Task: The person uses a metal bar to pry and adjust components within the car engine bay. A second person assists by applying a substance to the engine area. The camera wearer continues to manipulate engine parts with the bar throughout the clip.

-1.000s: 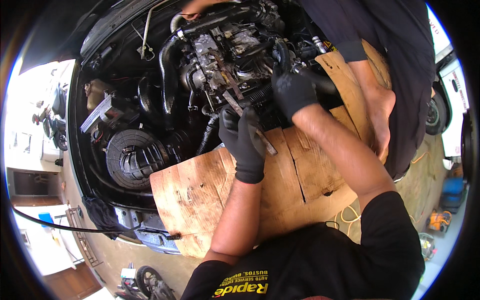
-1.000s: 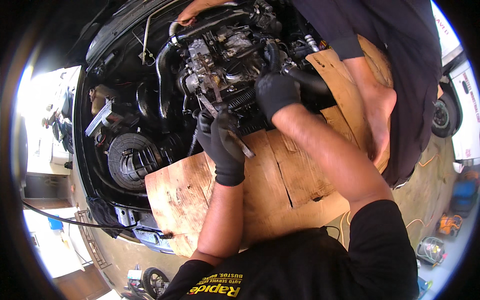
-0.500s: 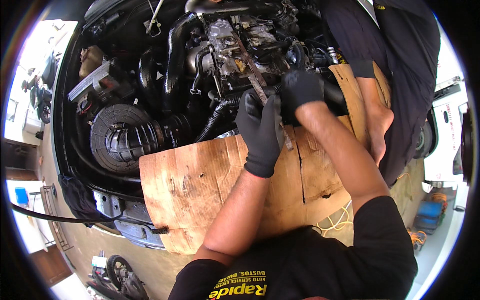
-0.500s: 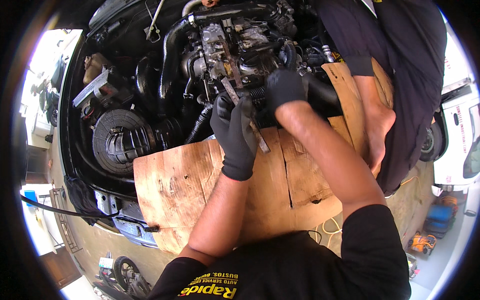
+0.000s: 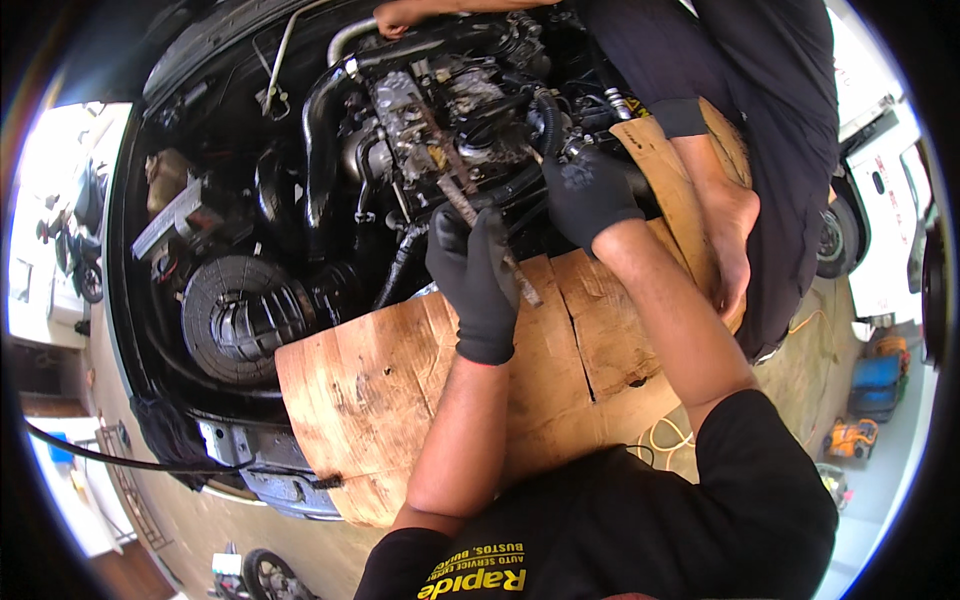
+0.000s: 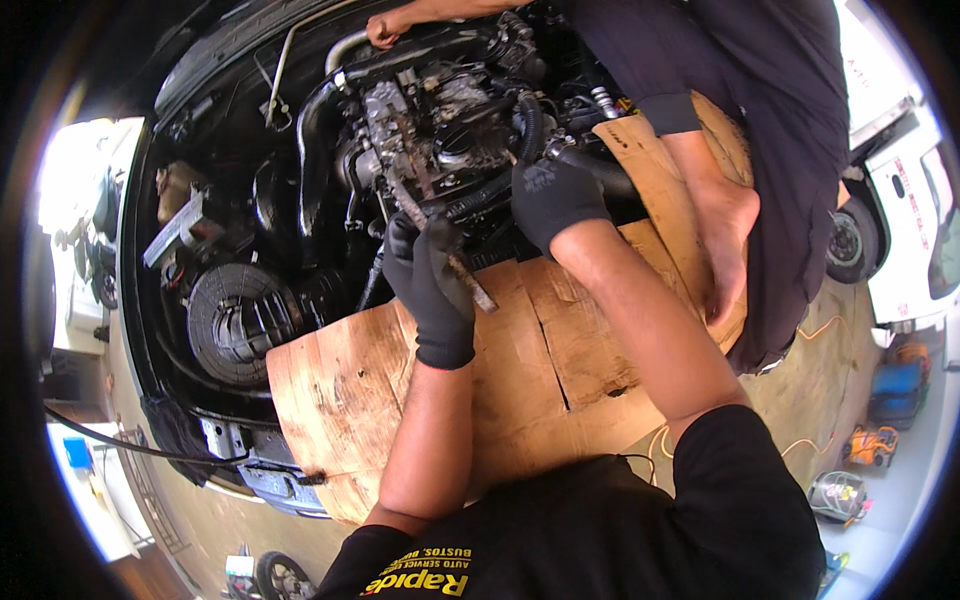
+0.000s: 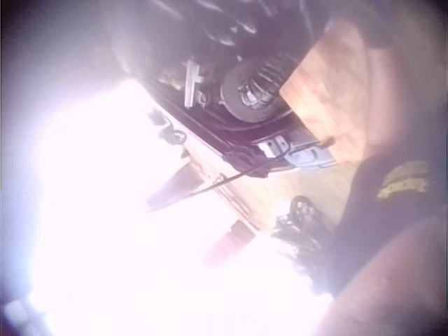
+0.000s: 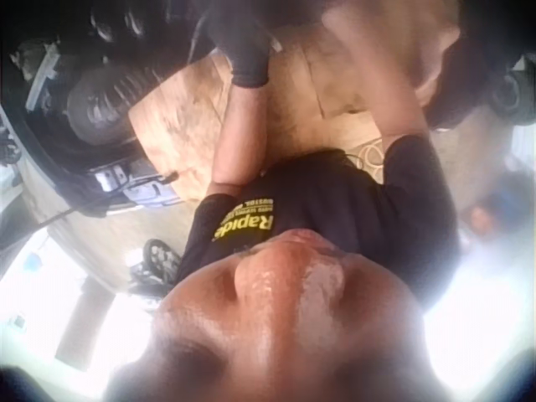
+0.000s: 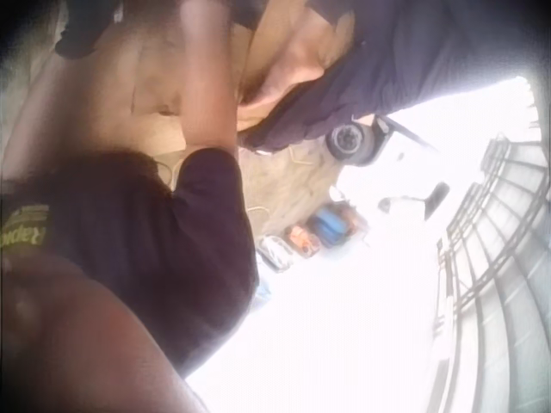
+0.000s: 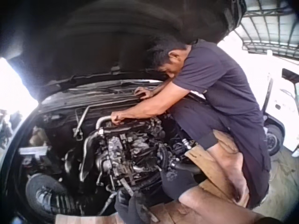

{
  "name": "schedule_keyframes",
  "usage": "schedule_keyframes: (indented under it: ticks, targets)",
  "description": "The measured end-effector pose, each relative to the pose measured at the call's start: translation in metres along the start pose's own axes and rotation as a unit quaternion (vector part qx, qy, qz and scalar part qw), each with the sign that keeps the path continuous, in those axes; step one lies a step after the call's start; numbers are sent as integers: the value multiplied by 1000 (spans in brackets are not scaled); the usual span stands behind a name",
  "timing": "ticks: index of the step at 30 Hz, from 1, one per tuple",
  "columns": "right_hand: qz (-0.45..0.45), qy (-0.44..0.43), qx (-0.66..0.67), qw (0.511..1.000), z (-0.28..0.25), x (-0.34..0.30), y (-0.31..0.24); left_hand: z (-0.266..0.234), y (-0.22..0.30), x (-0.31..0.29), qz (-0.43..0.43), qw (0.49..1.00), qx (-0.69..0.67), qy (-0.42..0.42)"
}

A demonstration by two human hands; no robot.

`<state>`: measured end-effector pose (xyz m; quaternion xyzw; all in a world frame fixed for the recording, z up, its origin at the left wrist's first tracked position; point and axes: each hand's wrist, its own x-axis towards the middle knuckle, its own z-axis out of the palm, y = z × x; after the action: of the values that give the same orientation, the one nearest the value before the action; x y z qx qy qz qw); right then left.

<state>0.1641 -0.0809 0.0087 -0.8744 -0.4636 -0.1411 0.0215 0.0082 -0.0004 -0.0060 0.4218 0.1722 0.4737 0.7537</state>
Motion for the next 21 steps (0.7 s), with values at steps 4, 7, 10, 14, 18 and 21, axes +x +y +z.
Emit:
schedule_keyframes:
  ticks: [4,7,10,14,18,21]
  targets:
    - [156,175,255,938,16,-25,7,-52,-44,17,185,927,313,-95]
    - [190,10,245,951,23,-31,1,-56,-45,15,309,794,520,-71]
    - [117,26,219,968,7,-33,6,-37,-27,22,443,760,469,-82]
    - [156,101,183,965,-21,-41,9,-42,-30,22,449,759,465,-75]
    - [214,44,241,946,7,-14,22,-55,-38,32,412,772,471,-112]
    - [196,22,192,961,29,4,14,-41,-29,22,462,719,511,-92]
